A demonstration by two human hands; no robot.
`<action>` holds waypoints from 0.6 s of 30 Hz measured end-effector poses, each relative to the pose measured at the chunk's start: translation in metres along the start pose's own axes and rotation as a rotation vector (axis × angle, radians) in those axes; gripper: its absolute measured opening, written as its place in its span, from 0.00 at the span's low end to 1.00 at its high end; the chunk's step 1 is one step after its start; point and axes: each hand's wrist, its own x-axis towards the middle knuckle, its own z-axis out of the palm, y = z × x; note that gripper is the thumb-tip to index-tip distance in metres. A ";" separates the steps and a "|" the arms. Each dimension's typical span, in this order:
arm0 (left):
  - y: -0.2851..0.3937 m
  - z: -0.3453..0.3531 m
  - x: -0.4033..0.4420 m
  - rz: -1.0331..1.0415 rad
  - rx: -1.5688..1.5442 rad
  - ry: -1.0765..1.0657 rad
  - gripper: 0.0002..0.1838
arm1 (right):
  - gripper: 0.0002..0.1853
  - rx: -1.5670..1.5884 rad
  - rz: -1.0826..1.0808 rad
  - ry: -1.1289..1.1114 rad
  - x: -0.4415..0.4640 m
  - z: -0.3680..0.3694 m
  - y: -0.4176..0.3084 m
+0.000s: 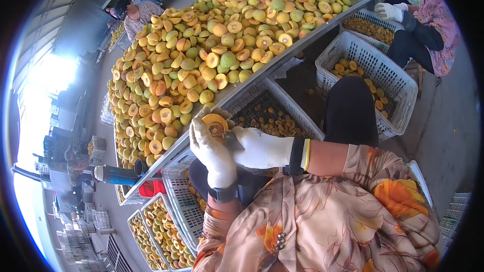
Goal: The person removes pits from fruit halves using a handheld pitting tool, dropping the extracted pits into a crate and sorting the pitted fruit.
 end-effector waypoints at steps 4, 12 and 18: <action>-0.001 -0.005 0.006 -0.034 -0.060 -0.014 0.34 | 0.09 0.267 0.125 0.111 0.004 -0.001 0.001; 0.002 -0.001 -0.004 -0.004 -0.133 -0.058 0.34 | 0.13 0.054 0.116 0.110 0.000 -0.015 -0.005; 0.000 0.001 -0.005 -0.010 -0.167 -0.048 0.35 | 0.18 -0.052 0.201 -0.010 0.001 -0.024 -0.008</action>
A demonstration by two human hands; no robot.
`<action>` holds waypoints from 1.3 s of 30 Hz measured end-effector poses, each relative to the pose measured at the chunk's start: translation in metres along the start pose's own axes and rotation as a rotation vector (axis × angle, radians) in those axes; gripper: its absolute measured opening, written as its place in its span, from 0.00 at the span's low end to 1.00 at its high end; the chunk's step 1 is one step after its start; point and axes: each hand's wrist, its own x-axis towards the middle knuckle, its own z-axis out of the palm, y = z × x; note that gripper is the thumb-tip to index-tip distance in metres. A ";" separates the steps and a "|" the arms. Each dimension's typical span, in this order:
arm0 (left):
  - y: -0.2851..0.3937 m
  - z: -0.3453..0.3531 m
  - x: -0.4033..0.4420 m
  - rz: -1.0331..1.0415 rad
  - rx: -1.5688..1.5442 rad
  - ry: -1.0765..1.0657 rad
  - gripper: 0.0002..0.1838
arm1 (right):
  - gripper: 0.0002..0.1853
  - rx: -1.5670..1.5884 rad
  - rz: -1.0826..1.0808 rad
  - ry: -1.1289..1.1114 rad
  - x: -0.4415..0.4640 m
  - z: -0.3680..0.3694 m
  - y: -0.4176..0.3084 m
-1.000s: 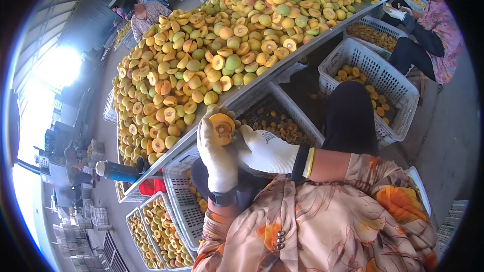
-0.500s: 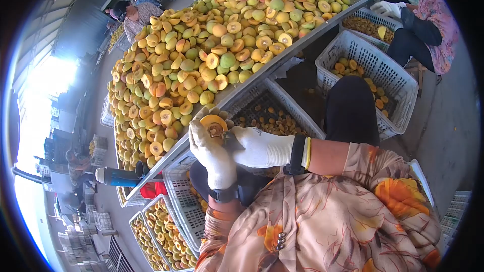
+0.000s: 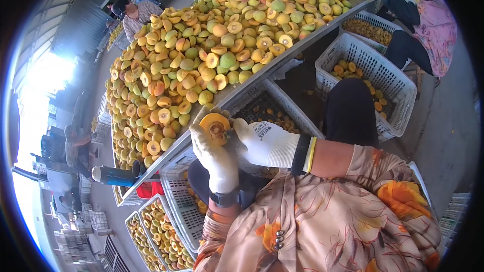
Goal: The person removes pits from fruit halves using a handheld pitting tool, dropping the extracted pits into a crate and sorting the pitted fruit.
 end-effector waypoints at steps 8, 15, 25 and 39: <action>-0.002 -0.001 0.012 -0.012 0.146 -0.025 0.32 | 0.12 -0.166 0.124 -0.183 0.009 -0.025 -0.003; -0.008 -0.023 0.037 -0.043 0.412 -0.267 0.29 | 0.16 -0.263 0.176 -0.415 0.015 -0.057 -0.001; 0.005 0.016 0.020 -0.157 0.176 -0.071 0.31 | 0.18 -0.053 0.149 -0.222 0.008 -0.042 0.008; 0.014 0.005 0.046 -0.301 0.621 -0.390 0.29 | 0.16 -0.103 0.105 -0.351 0.005 -0.058 0.027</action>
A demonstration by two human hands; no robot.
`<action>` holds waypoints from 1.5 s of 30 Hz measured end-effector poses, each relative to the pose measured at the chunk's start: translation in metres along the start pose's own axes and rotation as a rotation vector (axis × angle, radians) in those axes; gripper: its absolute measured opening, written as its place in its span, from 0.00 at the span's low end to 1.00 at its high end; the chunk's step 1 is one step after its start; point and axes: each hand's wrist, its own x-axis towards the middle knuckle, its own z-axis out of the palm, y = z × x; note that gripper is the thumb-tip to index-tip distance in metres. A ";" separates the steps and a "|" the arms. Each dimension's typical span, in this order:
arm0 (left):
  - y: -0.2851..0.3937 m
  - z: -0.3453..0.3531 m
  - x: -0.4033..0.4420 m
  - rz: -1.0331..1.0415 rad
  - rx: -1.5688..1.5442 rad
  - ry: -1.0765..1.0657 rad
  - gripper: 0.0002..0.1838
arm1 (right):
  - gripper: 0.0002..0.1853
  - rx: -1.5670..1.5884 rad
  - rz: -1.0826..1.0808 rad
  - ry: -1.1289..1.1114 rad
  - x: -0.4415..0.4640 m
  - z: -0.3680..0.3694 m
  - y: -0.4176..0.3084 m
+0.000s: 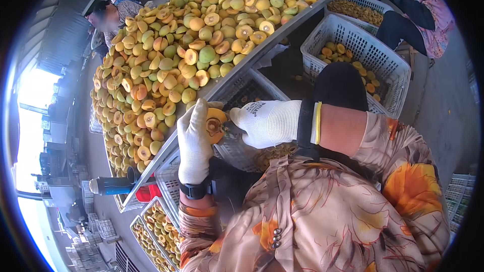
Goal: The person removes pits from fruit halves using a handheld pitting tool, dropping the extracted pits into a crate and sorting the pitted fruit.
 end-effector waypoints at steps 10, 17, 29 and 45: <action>-0.002 0.024 -0.003 -0.066 -0.260 0.132 0.28 | 0.18 -0.138 0.048 0.042 -0.005 -0.008 -0.002; 0.001 0.014 -0.002 -0.096 -0.103 -0.009 0.26 | 0.15 -0.143 0.067 -0.091 0.001 -0.010 0.011; -0.011 0.022 0.004 -0.148 -0.082 -0.069 0.24 | 0.15 -0.240 0.023 -0.100 -0.016 -0.013 0.006; -0.032 0.034 0.005 -0.321 0.040 -0.206 0.22 | 0.20 0.123 0.226 -0.292 -0.025 0.006 0.023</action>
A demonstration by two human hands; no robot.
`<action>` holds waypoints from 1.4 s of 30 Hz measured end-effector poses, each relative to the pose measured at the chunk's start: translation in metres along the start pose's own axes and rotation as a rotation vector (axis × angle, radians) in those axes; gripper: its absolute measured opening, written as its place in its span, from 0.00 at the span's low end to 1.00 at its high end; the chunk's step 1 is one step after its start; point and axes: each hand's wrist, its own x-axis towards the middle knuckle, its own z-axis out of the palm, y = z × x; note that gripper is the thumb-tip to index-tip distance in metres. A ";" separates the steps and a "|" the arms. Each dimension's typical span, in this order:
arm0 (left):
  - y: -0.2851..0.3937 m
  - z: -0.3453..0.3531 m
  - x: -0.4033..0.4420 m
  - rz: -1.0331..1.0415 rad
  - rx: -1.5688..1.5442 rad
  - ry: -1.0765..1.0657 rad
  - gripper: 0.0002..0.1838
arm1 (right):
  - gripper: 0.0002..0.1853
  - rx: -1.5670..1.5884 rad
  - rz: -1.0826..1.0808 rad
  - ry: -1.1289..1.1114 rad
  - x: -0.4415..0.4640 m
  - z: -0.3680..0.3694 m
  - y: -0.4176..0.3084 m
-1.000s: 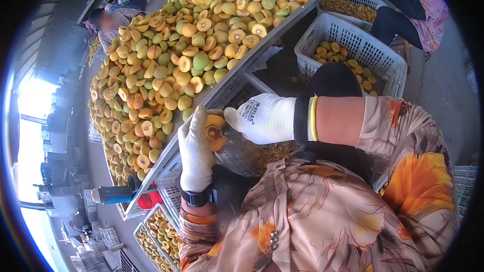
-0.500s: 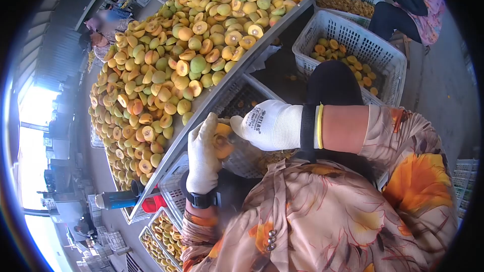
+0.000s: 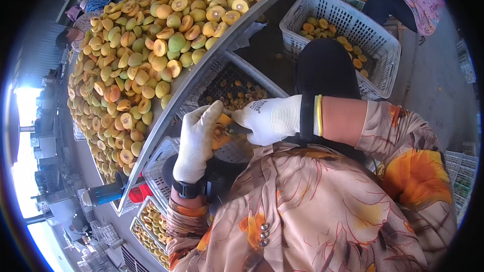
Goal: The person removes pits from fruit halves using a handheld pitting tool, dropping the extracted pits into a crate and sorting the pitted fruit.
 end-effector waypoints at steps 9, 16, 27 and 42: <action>-0.014 -0.012 -0.001 0.367 -0.378 0.018 0.34 | 0.18 0.381 -0.082 0.350 0.019 0.015 0.006; -0.036 0.011 0.005 0.429 -0.515 0.394 0.28 | 0.14 0.203 -0.207 0.467 0.039 0.041 -0.005; -0.043 -0.018 -0.006 0.403 -0.668 0.269 0.38 | 0.17 -0.309 -0.162 0.460 0.044 0.022 -0.030; -0.050 -0.034 -0.020 0.299 -0.625 0.303 0.35 | 0.19 -0.589 -0.163 0.234 0.050 0.006 -0.049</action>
